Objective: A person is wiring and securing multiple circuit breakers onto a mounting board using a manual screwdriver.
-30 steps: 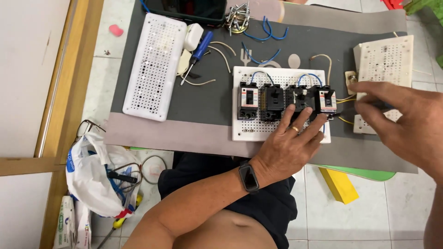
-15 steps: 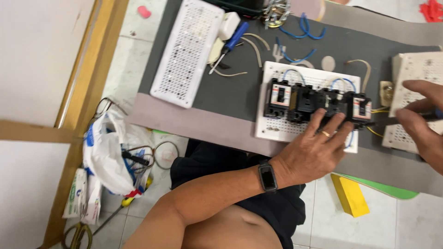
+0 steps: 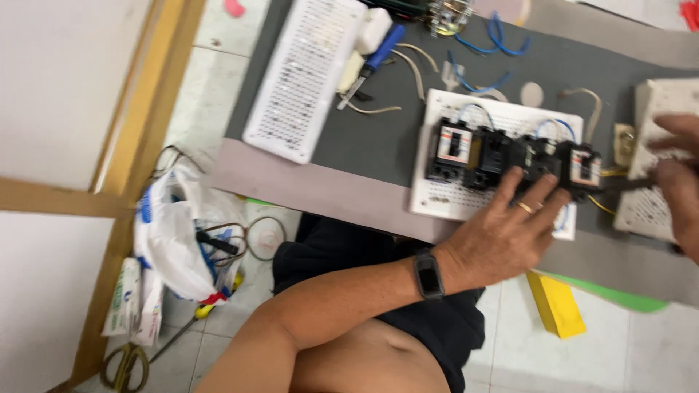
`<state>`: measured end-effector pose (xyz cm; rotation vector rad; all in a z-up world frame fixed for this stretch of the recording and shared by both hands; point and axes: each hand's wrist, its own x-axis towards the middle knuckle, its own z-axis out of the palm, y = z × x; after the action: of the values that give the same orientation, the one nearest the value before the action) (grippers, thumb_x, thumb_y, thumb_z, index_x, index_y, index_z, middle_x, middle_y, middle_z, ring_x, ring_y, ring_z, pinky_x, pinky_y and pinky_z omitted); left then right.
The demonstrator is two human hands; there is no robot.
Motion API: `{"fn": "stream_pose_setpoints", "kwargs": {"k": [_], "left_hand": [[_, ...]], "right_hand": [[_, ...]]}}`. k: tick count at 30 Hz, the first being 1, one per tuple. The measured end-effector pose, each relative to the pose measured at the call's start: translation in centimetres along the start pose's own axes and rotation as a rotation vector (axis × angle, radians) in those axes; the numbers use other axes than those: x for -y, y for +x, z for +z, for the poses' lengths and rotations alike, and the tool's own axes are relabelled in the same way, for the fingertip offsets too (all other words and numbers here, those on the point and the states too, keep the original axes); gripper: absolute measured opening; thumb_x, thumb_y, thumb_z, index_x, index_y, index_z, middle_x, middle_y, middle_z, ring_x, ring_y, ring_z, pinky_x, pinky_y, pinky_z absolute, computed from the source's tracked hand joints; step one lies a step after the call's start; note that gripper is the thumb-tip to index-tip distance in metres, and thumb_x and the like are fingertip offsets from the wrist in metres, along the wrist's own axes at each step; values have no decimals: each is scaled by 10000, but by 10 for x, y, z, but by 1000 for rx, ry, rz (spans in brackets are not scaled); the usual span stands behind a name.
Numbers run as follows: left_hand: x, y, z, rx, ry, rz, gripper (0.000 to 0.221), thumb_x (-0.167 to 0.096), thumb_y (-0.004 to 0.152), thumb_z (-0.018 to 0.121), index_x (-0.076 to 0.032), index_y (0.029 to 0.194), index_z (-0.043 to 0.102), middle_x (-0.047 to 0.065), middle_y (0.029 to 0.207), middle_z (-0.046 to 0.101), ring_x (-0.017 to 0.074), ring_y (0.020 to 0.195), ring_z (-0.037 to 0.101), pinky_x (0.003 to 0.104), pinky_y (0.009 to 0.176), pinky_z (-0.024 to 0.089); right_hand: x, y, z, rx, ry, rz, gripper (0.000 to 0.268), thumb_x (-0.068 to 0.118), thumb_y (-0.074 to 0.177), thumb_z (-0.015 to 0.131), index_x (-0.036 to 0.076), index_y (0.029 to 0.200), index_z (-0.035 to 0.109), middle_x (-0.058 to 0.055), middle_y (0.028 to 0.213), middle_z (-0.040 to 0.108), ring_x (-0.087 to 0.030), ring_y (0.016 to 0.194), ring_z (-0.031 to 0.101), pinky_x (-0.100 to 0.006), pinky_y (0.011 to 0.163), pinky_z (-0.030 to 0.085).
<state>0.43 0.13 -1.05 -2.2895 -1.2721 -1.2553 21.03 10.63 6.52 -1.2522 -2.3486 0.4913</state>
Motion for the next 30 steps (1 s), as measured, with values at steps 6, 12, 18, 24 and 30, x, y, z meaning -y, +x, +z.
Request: {"fn": "stream_pose_setpoints", "kwargs": {"k": [6, 12, 18, 24, 30], "left_hand": [[-2, 8, -8, -12, -22, 19, 164, -26, 938, 588, -22, 835, 716, 192, 1237, 601, 384, 1221, 551, 620, 1064, 441], [0, 3, -6, 102, -50, 42, 118, -44, 959, 575, -31, 919, 685, 203, 1315, 554, 415, 1293, 474, 660, 1088, 391], [1, 8, -9, 117, -36, 52, 96, -122, 979, 627, -34, 945, 644, 181, 1304, 568, 388, 1288, 471, 664, 1078, 373], [-1, 14, -12, 59, 6, 53, 169, -186, 976, 707, -47, 907, 640, 151, 1247, 602, 364, 1233, 518, 638, 1027, 414], [-2, 19, -12, 58, 60, 78, 167, -190, 939, 765, -100, 852, 654, 118, 1225, 626, 336, 1220, 526, 603, 1020, 399]], "right_hand": [[66, 7, -26, 24, -164, -161, 390, -135, 1003, 623, -189, 1387, 579, -321, 1224, 633, -374, 1000, 643, -460, 901, 505], [97, 6, -37, 41, -165, -51, 404, -148, 982, 518, -109, 1378, 584, -231, 1218, 659, -294, 985, 654, -390, 774, 475], [83, 3, -38, -25, -403, -220, 204, -3, 1066, 695, -19, 1270, 699, -80, 1047, 730, -214, 735, 613, -354, 678, 451], [105, 11, -45, 41, -281, -184, 412, -49, 942, 599, 6, 1349, 569, -110, 1070, 685, -282, 799, 638, -405, 744, 492], [96, 10, -41, -64, -266, -313, 310, -82, 942, 595, -37, 1249, 604, -138, 1004, 707, -265, 730, 643, -383, 634, 473]]}}
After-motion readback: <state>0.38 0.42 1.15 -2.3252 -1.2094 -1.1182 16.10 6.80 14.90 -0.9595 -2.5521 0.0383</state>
